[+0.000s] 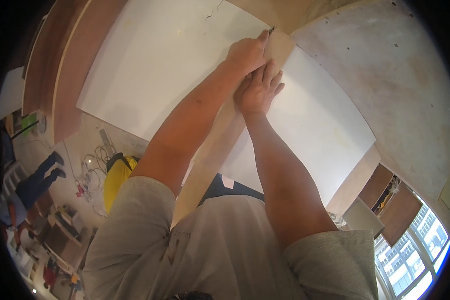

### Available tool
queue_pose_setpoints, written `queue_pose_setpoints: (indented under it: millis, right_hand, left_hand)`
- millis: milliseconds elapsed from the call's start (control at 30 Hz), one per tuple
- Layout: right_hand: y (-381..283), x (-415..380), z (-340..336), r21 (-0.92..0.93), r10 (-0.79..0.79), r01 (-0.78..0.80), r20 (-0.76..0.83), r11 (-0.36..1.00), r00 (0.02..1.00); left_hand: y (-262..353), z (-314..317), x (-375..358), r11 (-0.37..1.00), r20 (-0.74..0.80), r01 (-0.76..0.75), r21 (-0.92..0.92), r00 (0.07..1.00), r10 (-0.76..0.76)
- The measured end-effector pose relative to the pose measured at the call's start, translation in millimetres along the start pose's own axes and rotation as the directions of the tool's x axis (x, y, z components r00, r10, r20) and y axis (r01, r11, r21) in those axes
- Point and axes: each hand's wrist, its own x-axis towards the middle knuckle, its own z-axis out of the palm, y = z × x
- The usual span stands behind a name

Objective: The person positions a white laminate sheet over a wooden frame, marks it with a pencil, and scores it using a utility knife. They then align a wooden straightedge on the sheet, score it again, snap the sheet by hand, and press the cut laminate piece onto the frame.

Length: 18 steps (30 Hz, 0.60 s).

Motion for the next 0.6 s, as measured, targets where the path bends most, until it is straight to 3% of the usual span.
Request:
queue_pose_setpoints:
  millis: [333,600]
  right_hand:
    - [1.7,2.0,3.9,-0.001,-0.024,0.024,-0.028,1.0,0.999]
    - [10.9,-2.0,12.0,-0.054,-0.084,0.081,-0.068,0.995,0.994]
  left_hand:
    - [-2.2,-5.3,-15.8,1.0,0.04,-0.005,0.029,0.999,0.004]
    - [-21.0,-13.6,-110.7,0.999,0.112,-0.009,0.035,0.994,0.005]
